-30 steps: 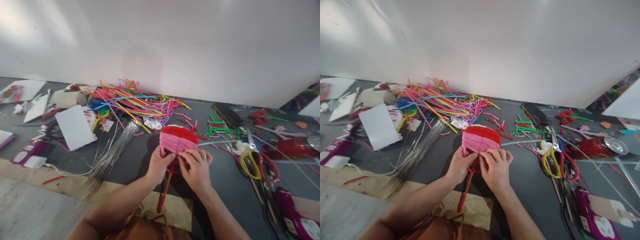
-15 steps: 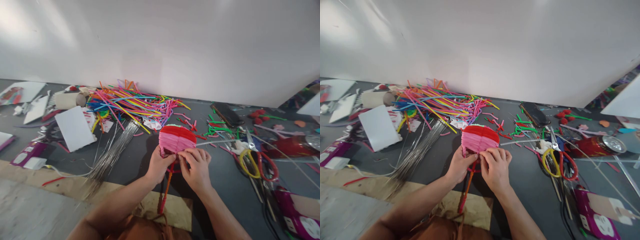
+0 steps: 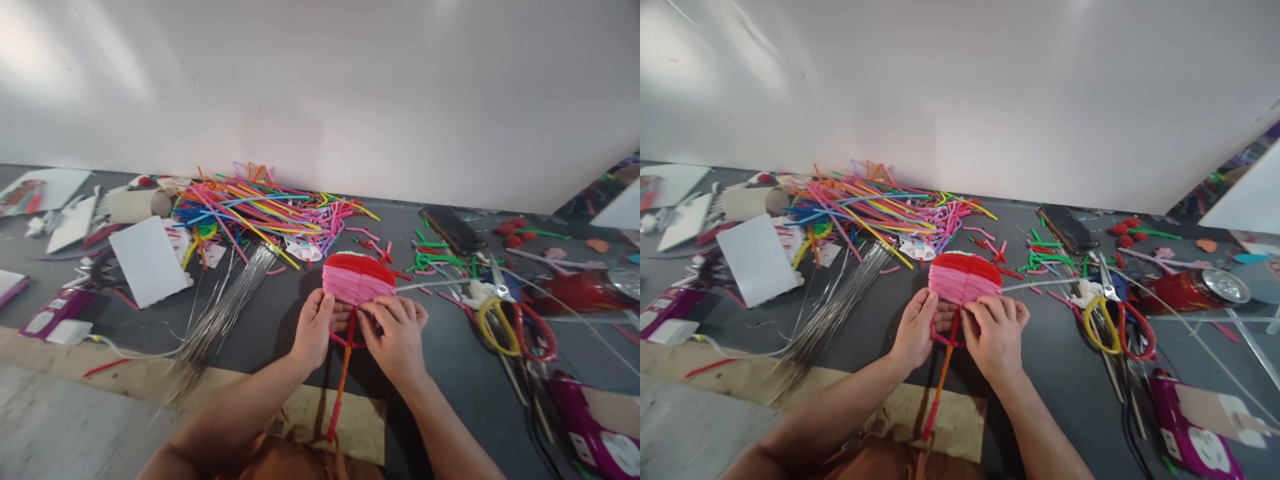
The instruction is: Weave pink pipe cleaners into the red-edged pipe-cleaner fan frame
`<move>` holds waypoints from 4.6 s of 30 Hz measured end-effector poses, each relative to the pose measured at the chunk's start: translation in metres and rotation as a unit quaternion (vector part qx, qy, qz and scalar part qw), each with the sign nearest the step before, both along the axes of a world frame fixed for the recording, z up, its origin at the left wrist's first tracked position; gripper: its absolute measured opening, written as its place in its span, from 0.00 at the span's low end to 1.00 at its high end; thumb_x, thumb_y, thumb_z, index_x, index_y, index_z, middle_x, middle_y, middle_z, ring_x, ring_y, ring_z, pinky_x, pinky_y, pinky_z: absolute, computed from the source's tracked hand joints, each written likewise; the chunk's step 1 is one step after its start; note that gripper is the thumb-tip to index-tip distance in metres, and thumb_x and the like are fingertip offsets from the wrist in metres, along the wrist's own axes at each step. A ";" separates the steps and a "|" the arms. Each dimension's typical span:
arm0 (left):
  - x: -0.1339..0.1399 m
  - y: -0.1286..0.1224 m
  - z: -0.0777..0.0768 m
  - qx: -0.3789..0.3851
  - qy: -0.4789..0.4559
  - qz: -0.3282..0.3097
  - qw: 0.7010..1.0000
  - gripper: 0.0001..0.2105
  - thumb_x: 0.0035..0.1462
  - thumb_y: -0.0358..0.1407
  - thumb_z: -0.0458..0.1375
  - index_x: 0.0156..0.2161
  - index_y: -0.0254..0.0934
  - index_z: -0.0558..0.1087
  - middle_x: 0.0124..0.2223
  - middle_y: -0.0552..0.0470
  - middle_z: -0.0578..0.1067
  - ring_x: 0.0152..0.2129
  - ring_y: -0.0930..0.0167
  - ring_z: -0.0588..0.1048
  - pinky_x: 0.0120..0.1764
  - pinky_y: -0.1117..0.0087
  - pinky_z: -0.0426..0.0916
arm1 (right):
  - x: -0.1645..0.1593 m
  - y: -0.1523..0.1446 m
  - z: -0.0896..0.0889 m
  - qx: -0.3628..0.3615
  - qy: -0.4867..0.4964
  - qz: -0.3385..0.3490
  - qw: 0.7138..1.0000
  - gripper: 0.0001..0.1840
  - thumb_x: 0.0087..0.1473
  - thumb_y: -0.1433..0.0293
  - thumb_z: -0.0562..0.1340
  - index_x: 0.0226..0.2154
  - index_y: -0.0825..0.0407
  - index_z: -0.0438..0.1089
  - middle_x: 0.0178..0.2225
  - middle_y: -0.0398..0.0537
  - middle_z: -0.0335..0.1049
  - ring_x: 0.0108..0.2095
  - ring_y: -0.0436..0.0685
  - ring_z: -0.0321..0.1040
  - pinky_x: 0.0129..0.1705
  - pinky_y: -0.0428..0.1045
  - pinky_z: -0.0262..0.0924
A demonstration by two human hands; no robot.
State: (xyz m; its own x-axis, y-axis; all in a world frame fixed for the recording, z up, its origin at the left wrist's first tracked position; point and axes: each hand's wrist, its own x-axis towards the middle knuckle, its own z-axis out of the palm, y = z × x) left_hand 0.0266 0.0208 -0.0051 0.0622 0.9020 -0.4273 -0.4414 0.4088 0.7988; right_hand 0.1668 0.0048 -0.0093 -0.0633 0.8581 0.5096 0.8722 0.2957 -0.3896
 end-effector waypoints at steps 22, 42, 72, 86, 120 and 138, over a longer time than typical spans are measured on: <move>-0.002 -0.009 0.008 0.002 -0.124 -0.027 0.992 0.11 0.49 0.42 0.62 0.33 0.38 0.69 0.29 0.56 0.72 0.26 0.77 0.71 0.33 0.73 0.69 | -0.010 0.000 -0.001 -0.355 0.744 0.092 0.559 0.15 0.43 0.64 0.68 0.36 0.51 0.72 0.33 0.49 0.75 0.31 0.57 0.71 0.32 0.52 0.65; -0.015 0.006 0.003 0.040 0.004 -0.068 0.997 0.09 0.49 0.38 0.61 0.26 0.33 0.69 0.23 0.54 0.70 0.22 0.76 0.68 0.29 0.74 0.62 | -0.008 0.000 0.003 -0.312 0.699 -0.014 0.643 0.13 0.36 0.63 0.71 0.23 0.52 0.71 0.18 0.39 0.65 0.20 0.48 0.58 0.22 0.45 0.54; -0.020 0.010 -0.005 0.114 0.089 -0.118 0.982 0.11 0.51 0.40 0.60 0.29 0.32 0.72 0.25 0.53 0.71 0.24 0.75 0.66 0.32 0.74 0.61 | -0.008 0.000 0.005 -0.344 0.733 0.006 0.586 0.12 0.35 0.65 0.72 0.23 0.52 0.72 0.20 0.40 0.68 0.22 0.48 0.61 0.25 0.44 0.57; -0.014 0.008 -0.002 0.069 0.046 -0.115 0.990 0.12 0.44 0.41 0.65 0.31 0.32 0.75 0.27 0.51 0.76 0.26 0.74 0.70 0.35 0.71 0.63 | -0.009 -0.002 0.000 -0.330 0.672 0.052 0.660 0.13 0.42 0.63 0.68 0.33 0.51 0.75 0.30 0.45 0.75 0.34 0.56 0.69 0.40 0.52 0.62; 0.002 0.005 0.004 0.038 -0.051 -0.033 0.997 0.13 0.41 0.35 0.66 0.35 0.34 0.74 0.32 0.50 0.78 0.30 0.68 0.76 0.37 0.66 0.70 | -0.005 -0.004 -0.010 -0.345 0.657 0.031 0.670 0.12 0.42 0.62 0.67 0.24 0.54 0.69 0.20 0.40 0.66 0.23 0.49 0.59 0.28 0.46 0.55; -0.003 0.007 -0.001 -0.041 -0.068 -0.055 0.995 0.12 0.38 0.34 0.68 0.31 0.33 0.76 0.28 0.49 0.79 0.25 0.68 0.77 0.33 0.67 0.72 | -0.008 -0.002 0.004 -0.327 0.585 0.060 0.740 0.12 0.47 0.61 0.64 0.33 0.50 0.68 0.28 0.42 0.69 0.27 0.51 0.62 0.32 0.48 0.58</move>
State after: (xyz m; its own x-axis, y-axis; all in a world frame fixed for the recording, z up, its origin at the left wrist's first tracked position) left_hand 0.0233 0.0282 -0.0064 0.2206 0.8493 -0.4796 -0.4919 0.5215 0.6972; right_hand 0.1592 0.0024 -0.0057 -0.0033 0.9695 -0.2451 -0.1926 -0.2412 -0.9512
